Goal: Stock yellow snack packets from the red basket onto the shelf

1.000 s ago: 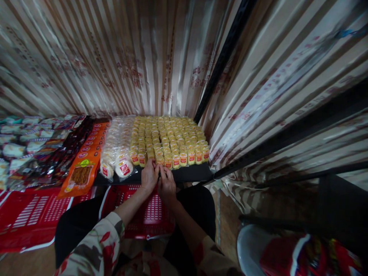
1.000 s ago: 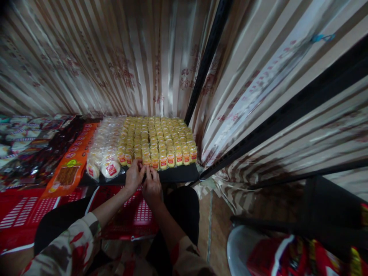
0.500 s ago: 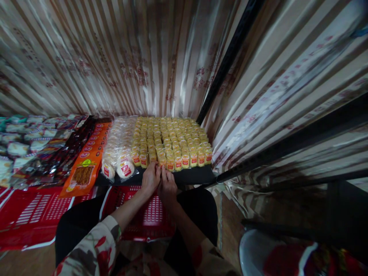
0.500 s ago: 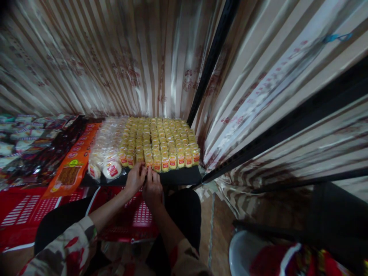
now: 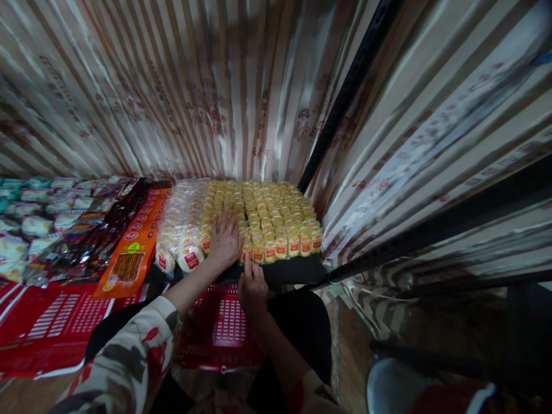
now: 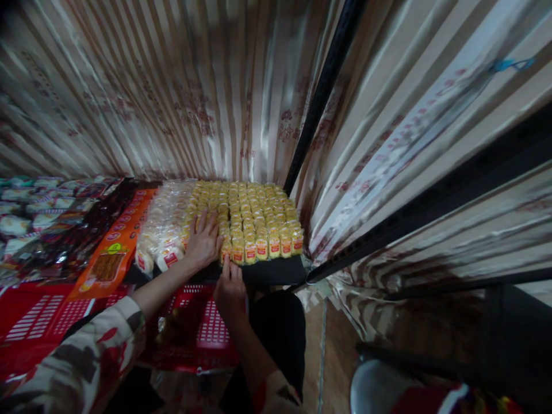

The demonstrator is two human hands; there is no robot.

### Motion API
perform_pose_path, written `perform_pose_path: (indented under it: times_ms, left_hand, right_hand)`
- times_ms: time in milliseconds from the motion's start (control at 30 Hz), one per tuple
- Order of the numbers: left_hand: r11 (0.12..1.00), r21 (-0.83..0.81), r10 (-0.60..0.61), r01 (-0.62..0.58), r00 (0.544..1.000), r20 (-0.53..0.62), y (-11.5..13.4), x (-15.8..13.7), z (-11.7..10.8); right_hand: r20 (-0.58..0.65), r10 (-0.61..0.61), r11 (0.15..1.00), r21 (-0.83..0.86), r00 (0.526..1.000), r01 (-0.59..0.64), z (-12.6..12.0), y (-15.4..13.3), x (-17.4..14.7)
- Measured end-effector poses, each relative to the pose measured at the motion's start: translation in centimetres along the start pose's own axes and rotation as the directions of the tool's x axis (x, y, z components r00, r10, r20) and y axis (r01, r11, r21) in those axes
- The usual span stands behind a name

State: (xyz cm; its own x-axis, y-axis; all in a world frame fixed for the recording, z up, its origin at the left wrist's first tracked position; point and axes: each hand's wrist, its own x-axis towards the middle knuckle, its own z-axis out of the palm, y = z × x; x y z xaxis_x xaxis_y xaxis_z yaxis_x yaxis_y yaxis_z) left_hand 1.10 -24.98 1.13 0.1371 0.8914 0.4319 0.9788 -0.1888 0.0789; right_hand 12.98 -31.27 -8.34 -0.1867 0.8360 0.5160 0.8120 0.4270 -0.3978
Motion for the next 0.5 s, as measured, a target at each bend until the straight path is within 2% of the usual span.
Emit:
perform_pose_path:
  times_ms: [200, 400, 500]
  left_hand:
    - [0.998, -0.019, 0.061, -0.060, 0.998, 0.026, 0.3, 0.8, 0.3]
    - [0.999, 0.025, 0.018, -0.020, 0.997, 0.079, 1.0, 1.2, 0.5]
    - [0.999, 0.034, 0.037, -0.040, 0.996, 0.085, 1.3, 1.5, 0.7]
  right_hand:
    - [-0.009, -0.004, 1.000, 0.018, 1.000, 0.004, 0.1, 0.1, -0.1]
    - [0.015, 0.018, 1.000, 0.016, 1.000, -0.018, 0.2, 0.1, -0.2]
    - [0.032, 0.022, 1.000, 0.022, 0.999, -0.022, 0.3, 0.1, -0.3]
